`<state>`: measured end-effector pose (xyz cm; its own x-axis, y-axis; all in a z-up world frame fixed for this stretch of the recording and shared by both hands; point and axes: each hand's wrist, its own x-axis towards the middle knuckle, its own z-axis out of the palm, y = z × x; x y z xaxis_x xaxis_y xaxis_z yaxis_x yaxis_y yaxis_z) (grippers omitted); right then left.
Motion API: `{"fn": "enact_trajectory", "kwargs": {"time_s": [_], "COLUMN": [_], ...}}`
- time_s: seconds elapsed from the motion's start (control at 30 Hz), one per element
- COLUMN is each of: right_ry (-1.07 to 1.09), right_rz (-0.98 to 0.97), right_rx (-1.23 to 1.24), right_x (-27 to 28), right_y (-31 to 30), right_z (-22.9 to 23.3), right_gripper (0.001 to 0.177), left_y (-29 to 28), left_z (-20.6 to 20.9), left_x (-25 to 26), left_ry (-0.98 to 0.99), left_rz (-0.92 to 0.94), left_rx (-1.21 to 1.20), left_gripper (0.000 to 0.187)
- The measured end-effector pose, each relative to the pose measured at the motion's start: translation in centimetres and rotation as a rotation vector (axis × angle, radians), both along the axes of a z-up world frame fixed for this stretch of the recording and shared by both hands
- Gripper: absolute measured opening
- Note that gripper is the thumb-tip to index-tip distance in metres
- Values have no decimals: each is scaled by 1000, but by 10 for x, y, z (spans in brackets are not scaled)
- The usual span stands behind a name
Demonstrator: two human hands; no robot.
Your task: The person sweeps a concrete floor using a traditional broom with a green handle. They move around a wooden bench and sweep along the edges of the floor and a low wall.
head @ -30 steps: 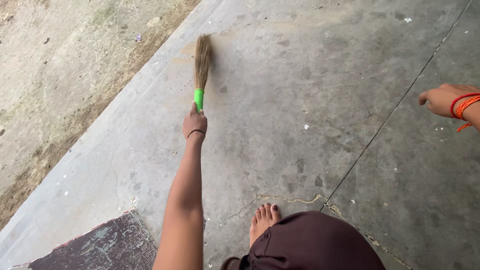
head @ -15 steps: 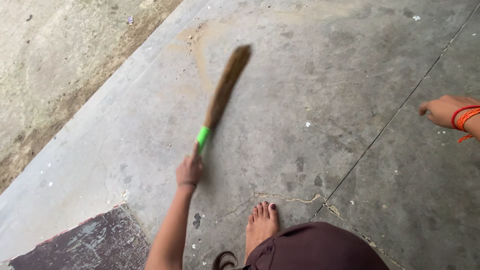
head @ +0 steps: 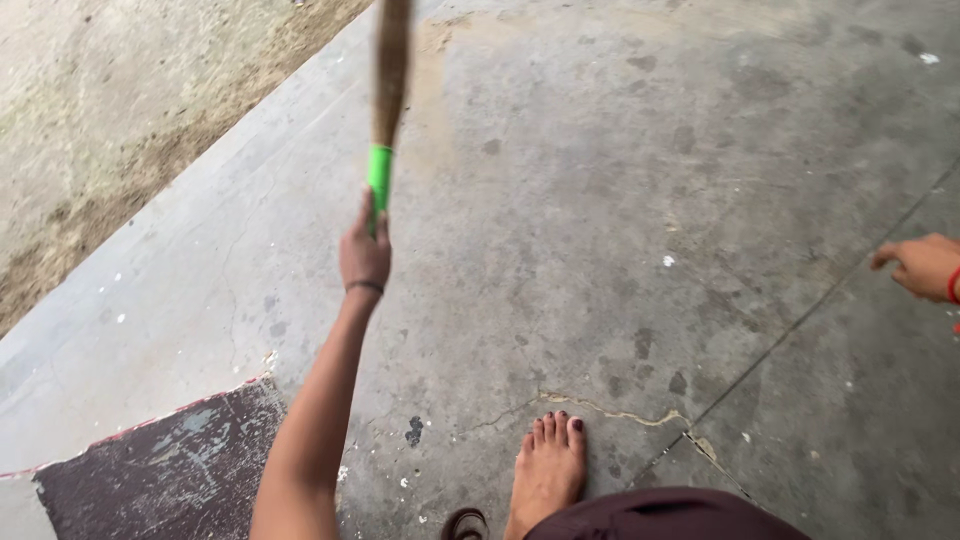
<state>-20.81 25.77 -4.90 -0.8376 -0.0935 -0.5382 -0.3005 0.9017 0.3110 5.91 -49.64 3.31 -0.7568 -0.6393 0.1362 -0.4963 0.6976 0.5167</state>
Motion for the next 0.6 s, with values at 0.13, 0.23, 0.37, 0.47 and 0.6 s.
{"fn": "enact_trajectory", "kwargs": {"time_s": [0.13, 0.23, 0.37, 0.47, 0.6], "right_ry": [16, 31, 122, 95, -63], "right_rz": [47, 65, 178, 215, 187], "right_rx": [-30, -65, 17, 91, 221], "right_x": [-1, -10, -13, -16, -7], "right_y": [6, 11, -2, -27, -107], "right_z": [-39, -68, -80, -61, -7], "right_gripper": [42, 43, 43, 41, 43], "left_y": [21, 6, -45, -85, -120], "left_z": [-24, -41, -60, -66, -64], "left_x": [84, 129, 133, 101, 46], "left_ry": [-183, -204, -332, -328, -300], "left_rz": [-280, -454, -320, -190, -24], "left_rx": [-222, -397, -451, -452, -344], "left_gripper": [50, 54, 54, 53, 53]}}
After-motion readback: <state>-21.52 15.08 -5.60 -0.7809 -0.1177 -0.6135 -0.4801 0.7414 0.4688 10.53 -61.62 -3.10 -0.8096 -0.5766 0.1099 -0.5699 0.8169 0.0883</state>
